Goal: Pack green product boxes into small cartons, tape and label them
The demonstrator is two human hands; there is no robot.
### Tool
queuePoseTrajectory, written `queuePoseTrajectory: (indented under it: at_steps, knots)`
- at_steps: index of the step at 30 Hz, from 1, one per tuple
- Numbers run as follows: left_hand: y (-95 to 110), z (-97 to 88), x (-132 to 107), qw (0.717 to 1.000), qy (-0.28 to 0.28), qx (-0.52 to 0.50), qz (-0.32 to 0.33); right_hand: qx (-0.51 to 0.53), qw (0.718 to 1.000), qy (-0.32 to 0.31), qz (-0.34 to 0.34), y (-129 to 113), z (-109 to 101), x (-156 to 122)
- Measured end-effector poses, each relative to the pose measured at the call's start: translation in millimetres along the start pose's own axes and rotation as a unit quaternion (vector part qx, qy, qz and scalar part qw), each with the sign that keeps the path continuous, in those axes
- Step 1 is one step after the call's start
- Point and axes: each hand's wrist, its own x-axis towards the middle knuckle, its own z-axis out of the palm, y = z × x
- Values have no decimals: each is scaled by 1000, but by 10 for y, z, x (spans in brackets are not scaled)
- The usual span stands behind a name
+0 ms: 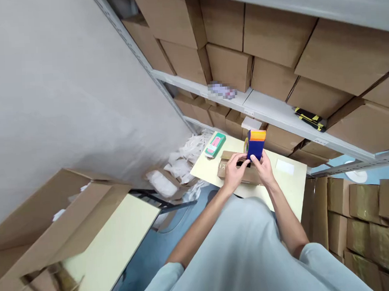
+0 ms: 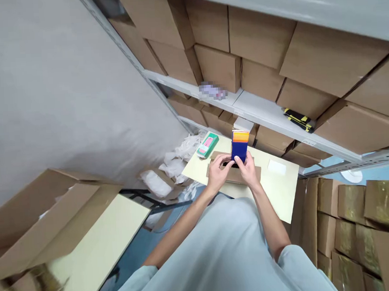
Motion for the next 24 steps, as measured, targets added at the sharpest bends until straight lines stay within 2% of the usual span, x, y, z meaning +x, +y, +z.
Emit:
queuePoseTrajectory:
  at_steps: [2, 5, 9, 12, 14, 19, 24]
  knots:
    - [-16, -86, -72, 1000, -1, -2, 4, 6, 1000, -8, 4, -29, 105, -70]
    - [-37, -242, -167, 1000, -23, 10, 9, 17, 998, -55, 34, -62, 205, -120]
    - [50, -456, -183, 999, -31, 41, -8, 12, 994, -99, 53, -85, 210, -169]
    - [219, -629, -11, 999, 12, 28, -16, -27, 991, -125, 52, -114, 132, -222]
    - [359, -750, 171, 1000, 10, 14, -9, -45, 985, -158, 53, -144, 64, -263]
    - [673, -937, 540, 995, -86, 55, 6, -105, 973, -203, 28, -187, -99, -331]
    - [832, -930, 631, 987, -148, 69, 14, -179, 956, -233, -22, -211, -244, -351]
